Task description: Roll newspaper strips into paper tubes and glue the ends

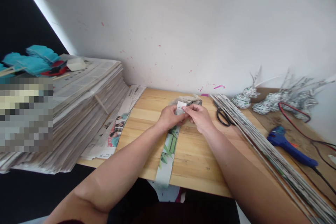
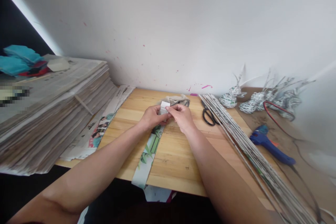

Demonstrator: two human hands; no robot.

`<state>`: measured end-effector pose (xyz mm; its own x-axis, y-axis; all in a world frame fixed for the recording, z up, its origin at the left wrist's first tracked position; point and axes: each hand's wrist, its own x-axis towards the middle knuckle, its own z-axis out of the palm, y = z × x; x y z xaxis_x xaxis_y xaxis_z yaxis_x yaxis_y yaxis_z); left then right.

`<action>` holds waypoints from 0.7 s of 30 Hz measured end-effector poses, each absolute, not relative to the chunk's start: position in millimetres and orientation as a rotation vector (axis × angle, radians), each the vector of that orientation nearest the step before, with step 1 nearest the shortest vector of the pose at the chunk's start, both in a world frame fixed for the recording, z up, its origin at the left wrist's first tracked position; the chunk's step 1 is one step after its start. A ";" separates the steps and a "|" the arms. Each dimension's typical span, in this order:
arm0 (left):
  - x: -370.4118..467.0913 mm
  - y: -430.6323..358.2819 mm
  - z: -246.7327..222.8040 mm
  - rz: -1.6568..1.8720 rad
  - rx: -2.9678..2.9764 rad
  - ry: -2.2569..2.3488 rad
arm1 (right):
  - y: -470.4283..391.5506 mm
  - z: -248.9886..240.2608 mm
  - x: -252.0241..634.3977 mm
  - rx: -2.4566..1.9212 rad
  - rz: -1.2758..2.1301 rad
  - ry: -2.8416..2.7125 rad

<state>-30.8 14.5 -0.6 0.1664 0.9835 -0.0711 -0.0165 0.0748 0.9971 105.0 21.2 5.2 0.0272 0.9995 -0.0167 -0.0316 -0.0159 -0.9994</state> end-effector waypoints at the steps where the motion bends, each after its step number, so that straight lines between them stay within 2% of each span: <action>1: -31.1 14.6 -0.7 1.039 1.251 1.103 | 21.0 5.1 104.8 -1.209 1.212 -1.157; 9: -34.8 13.4 10.5 0.975 1.171 1.007 | 23.5 9.8 115.3 -1.153 1.406 -1.247; 16: -34.7 13.8 12.2 0.915 1.184 1.025 | 24.5 8.8 117.2 -1.150 1.355 -1.260; 19: -35.2 16.5 11.9 0.979 1.142 1.069 | 28.2 5.5 119.8 -1.183 1.228 -1.348; 21: -36.2 19.0 11.7 1.054 1.099 1.119 | 33.5 1.4 122.1 -1.226 0.962 -1.500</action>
